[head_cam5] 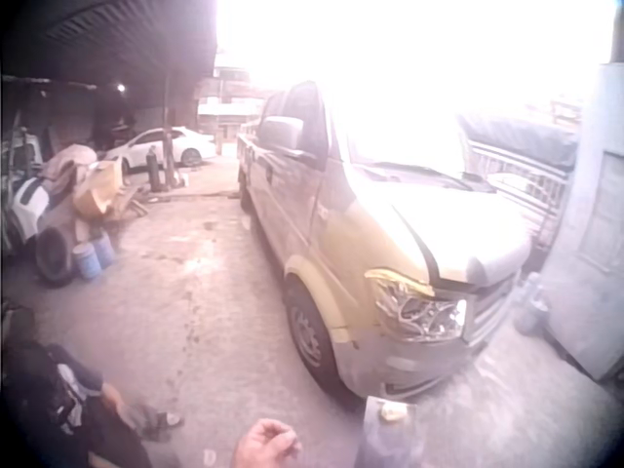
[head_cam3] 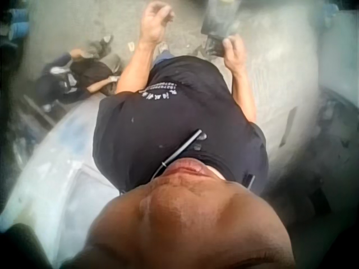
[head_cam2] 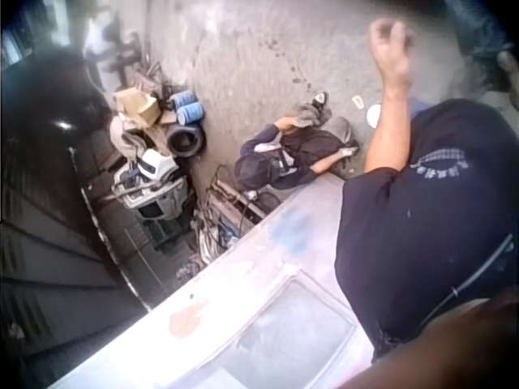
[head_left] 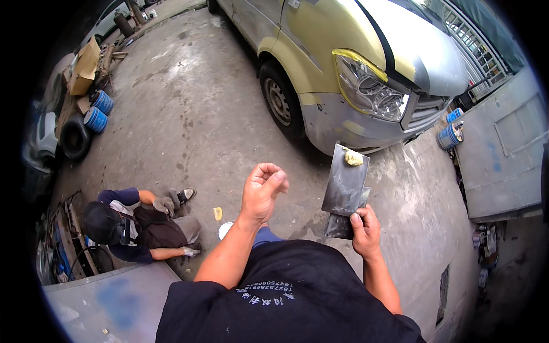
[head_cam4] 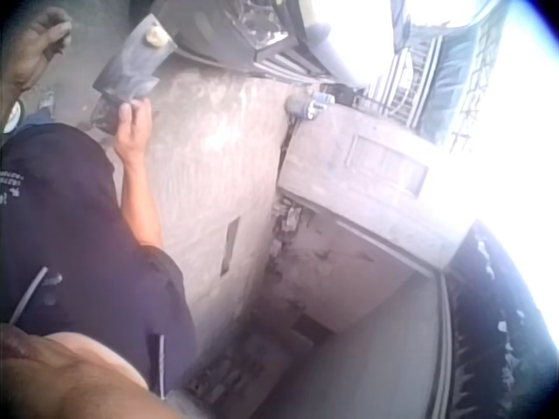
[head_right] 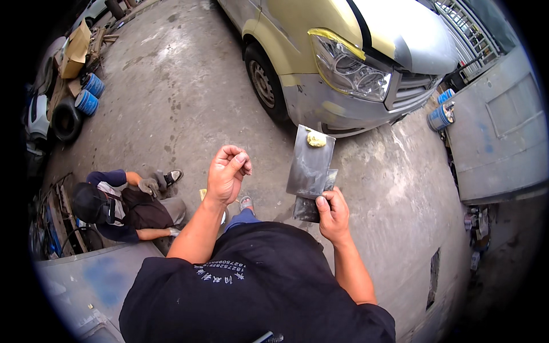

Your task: The person applies a yellow body filler to the front fender of a silver car using a metal putty knife. They spread the filler over a damaged area, smoothing it out with consistent strokes. The person periodically scrapes excess filler from the tool back onto the main supply plate.

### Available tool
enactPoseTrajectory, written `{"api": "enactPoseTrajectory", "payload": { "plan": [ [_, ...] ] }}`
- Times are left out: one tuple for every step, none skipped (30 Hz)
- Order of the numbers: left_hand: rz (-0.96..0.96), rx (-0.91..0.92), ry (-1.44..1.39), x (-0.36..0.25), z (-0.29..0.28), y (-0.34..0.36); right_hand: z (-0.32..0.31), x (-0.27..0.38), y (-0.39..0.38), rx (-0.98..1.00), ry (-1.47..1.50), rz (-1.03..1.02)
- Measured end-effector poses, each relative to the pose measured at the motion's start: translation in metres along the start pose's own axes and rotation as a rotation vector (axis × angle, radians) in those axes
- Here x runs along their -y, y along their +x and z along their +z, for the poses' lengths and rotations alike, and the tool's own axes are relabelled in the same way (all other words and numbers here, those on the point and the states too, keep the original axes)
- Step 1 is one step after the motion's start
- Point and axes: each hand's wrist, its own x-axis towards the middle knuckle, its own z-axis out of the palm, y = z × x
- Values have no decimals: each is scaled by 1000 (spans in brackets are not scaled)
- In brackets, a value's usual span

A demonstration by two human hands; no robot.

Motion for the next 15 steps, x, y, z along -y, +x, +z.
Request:
{"api": "enactPoseTrajectory", "payload": {
  "plan": [
    [-15,7,-20,-1,-2,2,2,1,1,4,-3,7],
    [-27,10,-46,-1,-4,4,3,2,2,9,-12,15],
    [-39,14,-71,-2,-6,7,5,4,4,14,-20,22],
    [-51,16,-96,-4,-7,10,7,6,6,13,-23,23],
    [-61,16,-108,-5,-10,12,10,8,8,15,-26,25],
    [-70,16,-120,-6,-12,15,13,9,11,17,-29,27],
    [-79,16,-131,-8,-14,18,16,10,13,20,-28,27],
    [-93,16,-154,-11,-17,21,20,11,16,25,-28,28],
    [-107,16,-176,-14,-19,24,23,11,19,31,-27,29],
    [-121,17,-199,-16,-21,27,26,12,21,33,-31,37],
    [-136,19,-229,-18,-24,30,30,12,23,35,-35,43],
    [-151,22,-259,-20,-27,32,33,12,26,37,-38,50],
    [-166,25,-289,-21,-30,34,37,14,29,40,-40,54],
    [-155,28,-293,-23,-32,37,41,16,33,40,-43,56],
    [-145,30,-296,-24,-34,39,44,17,36,40,-46,58]
  ]
}}
